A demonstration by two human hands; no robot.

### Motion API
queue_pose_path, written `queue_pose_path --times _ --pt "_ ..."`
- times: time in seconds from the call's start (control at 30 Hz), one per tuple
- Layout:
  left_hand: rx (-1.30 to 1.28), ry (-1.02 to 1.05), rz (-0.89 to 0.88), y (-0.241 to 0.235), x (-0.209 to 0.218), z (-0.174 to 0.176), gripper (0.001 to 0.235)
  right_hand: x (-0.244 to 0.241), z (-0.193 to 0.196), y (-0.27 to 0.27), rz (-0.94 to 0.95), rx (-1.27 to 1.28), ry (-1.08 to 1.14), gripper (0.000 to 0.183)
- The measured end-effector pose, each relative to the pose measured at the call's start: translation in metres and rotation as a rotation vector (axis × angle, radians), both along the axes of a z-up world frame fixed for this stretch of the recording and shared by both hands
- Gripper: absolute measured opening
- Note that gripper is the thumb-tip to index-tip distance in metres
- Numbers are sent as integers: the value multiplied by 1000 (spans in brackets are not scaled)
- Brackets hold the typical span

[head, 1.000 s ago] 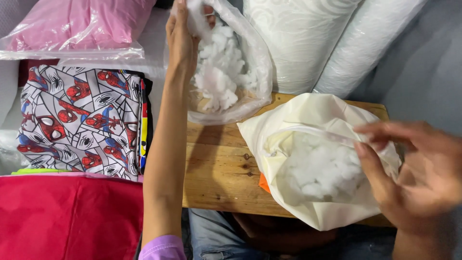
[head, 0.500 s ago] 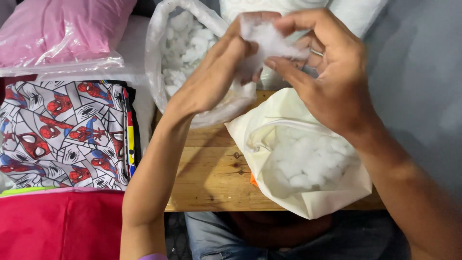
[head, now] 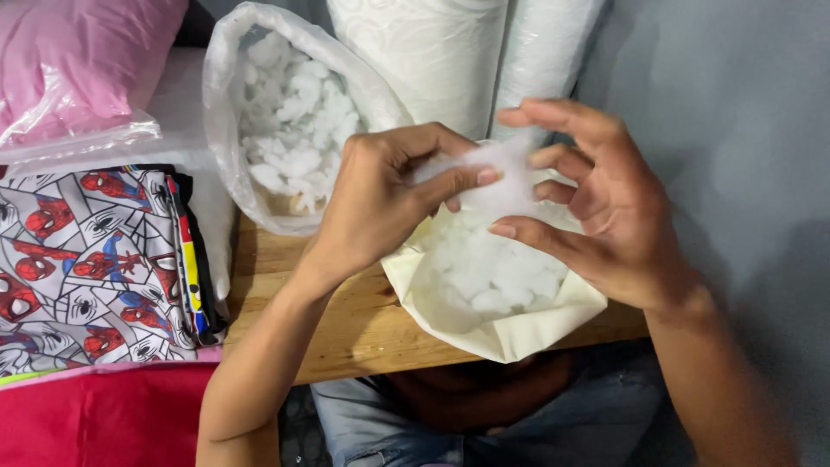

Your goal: The person takes handfuls of white synthetic filling from a large plastic bag and places them into a cream-colored pillowcase. They repeatedly fluff and distribute the filling inside the pillow to ensure even coverage.

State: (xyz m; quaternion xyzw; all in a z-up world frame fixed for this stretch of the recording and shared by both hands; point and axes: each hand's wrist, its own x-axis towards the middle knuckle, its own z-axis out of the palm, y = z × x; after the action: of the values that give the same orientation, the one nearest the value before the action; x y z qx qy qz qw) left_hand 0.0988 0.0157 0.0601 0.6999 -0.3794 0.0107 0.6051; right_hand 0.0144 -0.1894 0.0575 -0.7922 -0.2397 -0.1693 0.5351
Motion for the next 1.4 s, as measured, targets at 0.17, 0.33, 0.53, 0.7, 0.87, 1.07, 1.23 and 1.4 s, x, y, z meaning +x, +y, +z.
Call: queue_pose_path --times 0.17,0.33,0.53,0.7,0.87,1.07,1.23,1.4 --pt "38 13 -67 -8 -21 -3 20 -12 -36 -16 -182 45 -68 25" --pt "56 -201 -106 -9 -29 -11 22 -26 -44 -23 -187 128 -61 16" --pt "160 -258 -30 -5 -30 -13 14 -36 -70 -45 -177 259 42 22" --pt "144 -533 365 5 -19 -20 10 -50 -92 -84 -195 538 112 36" --pt "279 -392 39 2 -43 -13 15 -53 -85 -82 -455 577 166 38" --pt "739 -675 -51 -22 -55 -63 41 -56 -86 -74 -441 391 166 38" --pt "863 -1012 108 -12 -64 -58 43 -66 -77 -70 -368 398 242 29" --pt "787 -868 8 -7 -60 -59 36 -66 -81 -70 -303 322 175 33"
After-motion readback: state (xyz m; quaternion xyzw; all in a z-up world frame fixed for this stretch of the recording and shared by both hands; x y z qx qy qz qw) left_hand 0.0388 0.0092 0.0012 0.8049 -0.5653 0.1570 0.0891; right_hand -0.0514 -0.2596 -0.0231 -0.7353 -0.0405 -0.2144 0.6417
